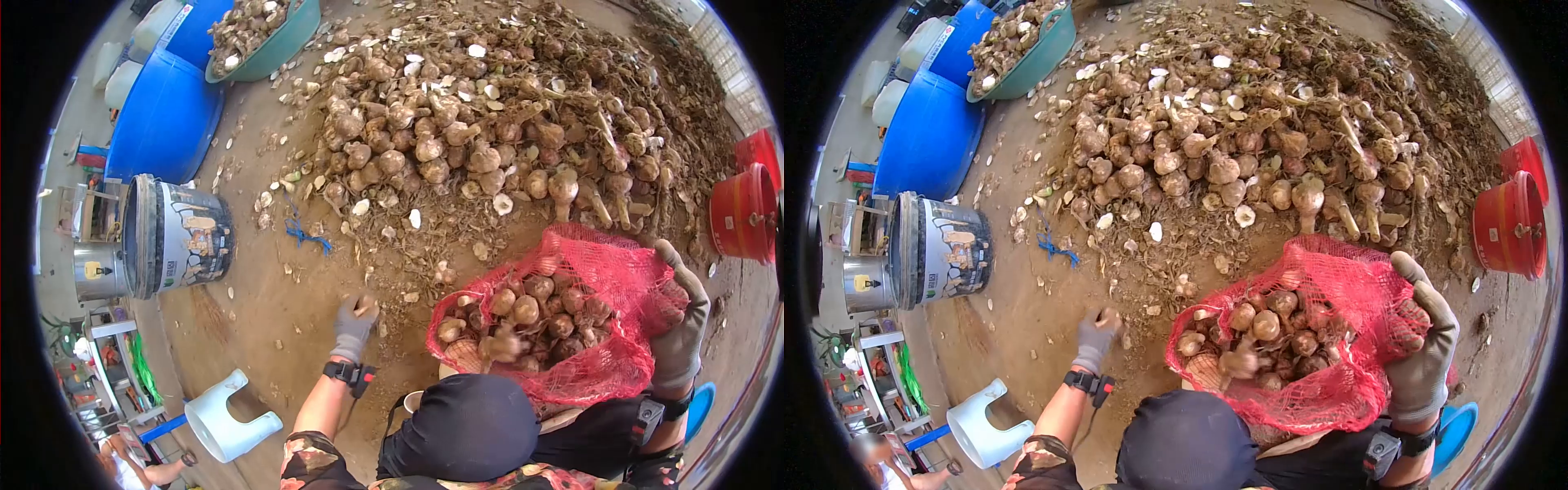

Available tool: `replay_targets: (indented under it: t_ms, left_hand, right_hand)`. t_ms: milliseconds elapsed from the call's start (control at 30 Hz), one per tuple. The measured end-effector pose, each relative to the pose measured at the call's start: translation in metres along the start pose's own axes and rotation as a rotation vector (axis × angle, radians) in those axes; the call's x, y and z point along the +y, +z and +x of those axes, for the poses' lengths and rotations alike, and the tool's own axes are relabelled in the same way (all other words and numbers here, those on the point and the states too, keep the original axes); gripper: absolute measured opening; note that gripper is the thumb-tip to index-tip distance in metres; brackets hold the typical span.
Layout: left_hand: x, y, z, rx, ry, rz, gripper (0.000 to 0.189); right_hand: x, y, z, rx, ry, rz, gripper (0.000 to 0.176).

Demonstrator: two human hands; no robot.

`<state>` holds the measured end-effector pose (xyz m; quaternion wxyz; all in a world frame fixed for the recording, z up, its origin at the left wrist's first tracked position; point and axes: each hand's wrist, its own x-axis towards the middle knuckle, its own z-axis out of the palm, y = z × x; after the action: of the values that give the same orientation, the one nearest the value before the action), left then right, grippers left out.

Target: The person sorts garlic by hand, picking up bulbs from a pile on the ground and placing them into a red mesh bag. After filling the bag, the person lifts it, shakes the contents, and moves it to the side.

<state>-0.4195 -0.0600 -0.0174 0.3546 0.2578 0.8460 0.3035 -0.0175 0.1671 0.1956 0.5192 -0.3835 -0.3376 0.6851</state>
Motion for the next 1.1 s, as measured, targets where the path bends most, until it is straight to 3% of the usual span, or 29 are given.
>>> replay_targets:
  t_ms: [33, 100, 167, 233, 267, 333, 400, 467, 533, 600, 667, 733, 767, 800, 867, 900, 1033, 1100]
  left_hand:
    - [0.046, 0.012, -0.006, 0.005, -0.184, -0.249, 0.039]
    - [0.102, 0.036, -0.012, -0.275, 0.072, -0.416, 0.053]
    - [0.144, 0.056, -0.009, -0.551, 0.380, -0.349, 0.068]
    - [0.195, 0.055, 0.030, -0.183, 0.686, 0.213, 0.083]
    - [0.214, 0.055, 0.056, -0.018, 0.590, 0.348, 0.083]
    - [0.227, 0.059, 0.114, 0.282, 0.438, 0.595, 0.083]
    - [0.218, 0.068, 0.147, 0.310, 0.391, 0.629, 0.078]
    - [0.216, 0.075, 0.155, 0.410, 0.469, 0.875, 0.074]
    - [0.192, 0.072, 0.168, 0.392, 0.529, 0.778, 0.066]
    - [0.172, 0.063, 0.175, 0.309, 0.673, 0.594, 0.062]
    - [0.175, 0.050, 0.169, 0.253, 0.706, 0.527, 0.059]
    - [0.178, 0.045, 0.168, 0.194, 0.756, 0.541, 0.059]
    - [0.181, 0.045, 0.166, 0.227, 0.783, 0.542, 0.056]
    - [0.185, 0.046, 0.169, 0.229, 0.786, 0.537, 0.056]
    - [0.196, 0.049, 0.177, 0.159, 0.635, 0.555, 0.053]
    - [0.195, 0.049, 0.183, 0.141, 0.629, 0.577, 0.049]
    - [0.173, 0.046, 0.192, 0.214, 0.809, 0.667, 0.051]
    - [0.169, 0.048, 0.188, 0.204, 0.769, 0.673, 0.053]
  right_hand:
    - [-0.007, 0.000, 0.002, 0.009, 0.090, -0.010, 0.028]
    - [-0.004, -0.010, 0.003, -0.021, -0.013, -0.107, 0.028]
    - [-0.009, -0.013, 0.005, -0.046, -0.116, -0.205, 0.029]
    - [-0.025, -0.012, 0.006, 0.169, -0.047, -0.218, 0.031]
    - [-0.025, -0.023, 0.007, 0.167, -0.057, -0.217, 0.031]
    - [-0.026, -0.057, 0.010, 0.112, -0.322, -0.380, 0.035]
    - [-0.038, -0.055, 0.007, 0.131, -0.378, -0.406, 0.042]
    - [-0.041, -0.043, 0.006, 0.149, -0.464, -0.710, 0.048]
    - [-0.041, -0.048, 0.012, 0.165, -0.398, -0.673, 0.042]
    - [-0.027, -0.037, 0.016, 0.254, -0.233, -0.214, 0.027]
    - [-0.015, -0.025, 0.020, 0.223, -0.219, -0.196, 0.027]
    - [-0.008, -0.016, 0.018, 0.215, -0.071, -0.059, 0.027]
    - [-0.003, 0.028, 0.029, 0.660, -0.068, -0.126, 0.030]
    - [-0.008, -0.009, 0.022, 0.168, 0.243, 0.247, 0.033]
    - [0.005, -0.007, 0.021, 0.158, 0.363, 0.230, 0.034]
    - [0.009, 0.002, 0.021, 0.271, 0.417, 0.261, 0.033]
    - [0.001, 0.019, 0.014, 0.272, 0.430, 0.236, 0.031]
    - [-0.002, 0.023, 0.015, 0.369, 0.432, 0.279, 0.031]
